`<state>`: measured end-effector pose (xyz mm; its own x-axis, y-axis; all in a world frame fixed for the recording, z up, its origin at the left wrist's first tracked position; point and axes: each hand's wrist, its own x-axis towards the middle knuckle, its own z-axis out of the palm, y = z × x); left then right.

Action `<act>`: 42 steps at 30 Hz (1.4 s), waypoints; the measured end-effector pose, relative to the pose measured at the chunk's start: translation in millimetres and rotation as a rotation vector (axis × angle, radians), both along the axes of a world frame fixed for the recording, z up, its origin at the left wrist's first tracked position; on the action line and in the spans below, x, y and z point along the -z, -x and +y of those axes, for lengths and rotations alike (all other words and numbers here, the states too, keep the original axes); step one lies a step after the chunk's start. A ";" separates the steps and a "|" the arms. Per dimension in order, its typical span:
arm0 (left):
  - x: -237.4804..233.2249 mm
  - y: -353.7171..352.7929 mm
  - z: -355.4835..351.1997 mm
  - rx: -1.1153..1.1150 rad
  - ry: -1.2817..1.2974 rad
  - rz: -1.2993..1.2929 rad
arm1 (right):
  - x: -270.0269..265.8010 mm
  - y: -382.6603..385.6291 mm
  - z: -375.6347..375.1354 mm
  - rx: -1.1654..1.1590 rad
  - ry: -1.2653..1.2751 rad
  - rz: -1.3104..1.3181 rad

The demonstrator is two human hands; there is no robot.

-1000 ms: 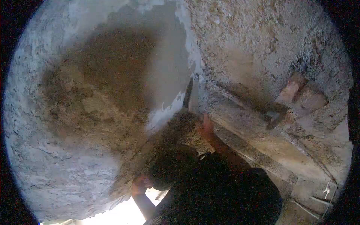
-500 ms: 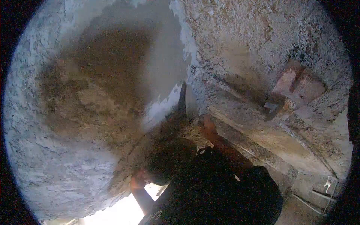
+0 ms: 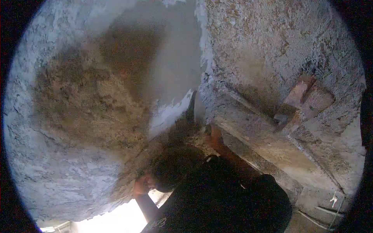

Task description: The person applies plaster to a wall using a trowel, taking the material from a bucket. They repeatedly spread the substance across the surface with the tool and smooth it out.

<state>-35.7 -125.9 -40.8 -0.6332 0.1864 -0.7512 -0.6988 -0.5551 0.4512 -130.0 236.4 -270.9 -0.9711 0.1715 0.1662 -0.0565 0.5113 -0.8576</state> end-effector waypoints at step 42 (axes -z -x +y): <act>60.0 0.5 -53.8 0.030 0.134 -0.005 | -43.1 18.2 13.4 0.157 -0.244 0.318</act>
